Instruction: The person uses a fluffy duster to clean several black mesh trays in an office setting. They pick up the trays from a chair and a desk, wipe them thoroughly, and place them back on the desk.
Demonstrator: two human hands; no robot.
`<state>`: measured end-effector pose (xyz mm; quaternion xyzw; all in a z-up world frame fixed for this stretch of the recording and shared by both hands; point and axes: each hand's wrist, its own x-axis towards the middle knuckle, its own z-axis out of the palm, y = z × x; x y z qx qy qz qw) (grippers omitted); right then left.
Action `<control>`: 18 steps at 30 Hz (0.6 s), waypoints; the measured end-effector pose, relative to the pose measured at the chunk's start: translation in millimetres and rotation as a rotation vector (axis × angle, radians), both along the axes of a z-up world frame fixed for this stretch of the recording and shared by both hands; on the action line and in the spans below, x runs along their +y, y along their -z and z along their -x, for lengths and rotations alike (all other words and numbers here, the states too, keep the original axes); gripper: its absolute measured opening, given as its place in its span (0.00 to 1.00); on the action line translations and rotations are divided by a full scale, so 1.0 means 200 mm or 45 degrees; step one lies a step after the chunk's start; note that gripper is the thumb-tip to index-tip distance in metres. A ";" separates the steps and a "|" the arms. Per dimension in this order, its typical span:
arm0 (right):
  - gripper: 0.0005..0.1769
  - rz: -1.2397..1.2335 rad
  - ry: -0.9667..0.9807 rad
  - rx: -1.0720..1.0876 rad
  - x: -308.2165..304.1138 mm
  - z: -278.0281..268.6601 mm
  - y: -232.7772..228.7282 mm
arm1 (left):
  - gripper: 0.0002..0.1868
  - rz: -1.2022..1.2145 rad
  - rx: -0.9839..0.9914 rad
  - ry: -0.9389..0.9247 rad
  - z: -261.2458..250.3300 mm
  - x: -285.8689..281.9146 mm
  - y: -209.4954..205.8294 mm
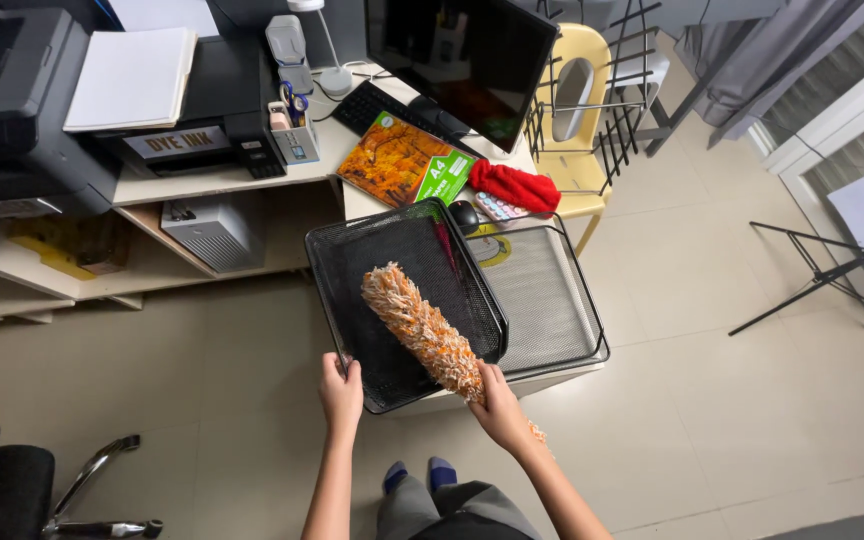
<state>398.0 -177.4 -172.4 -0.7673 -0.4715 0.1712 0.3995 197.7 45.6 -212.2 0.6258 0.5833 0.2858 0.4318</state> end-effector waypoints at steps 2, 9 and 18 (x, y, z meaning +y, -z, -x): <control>0.41 0.017 -0.007 0.020 0.02 0.03 -0.13 | 0.10 0.219 -0.491 -0.021 0.01 0.03 -0.02; 0.34 -0.061 -0.437 -0.117 0.08 0.28 -0.37 | 0.17 0.161 -1.059 -0.137 0.11 0.09 0.15; 0.27 -0.004 -0.179 -0.341 0.51 0.17 -0.60 | 0.28 0.079 -1.380 -0.312 0.39 0.01 -0.57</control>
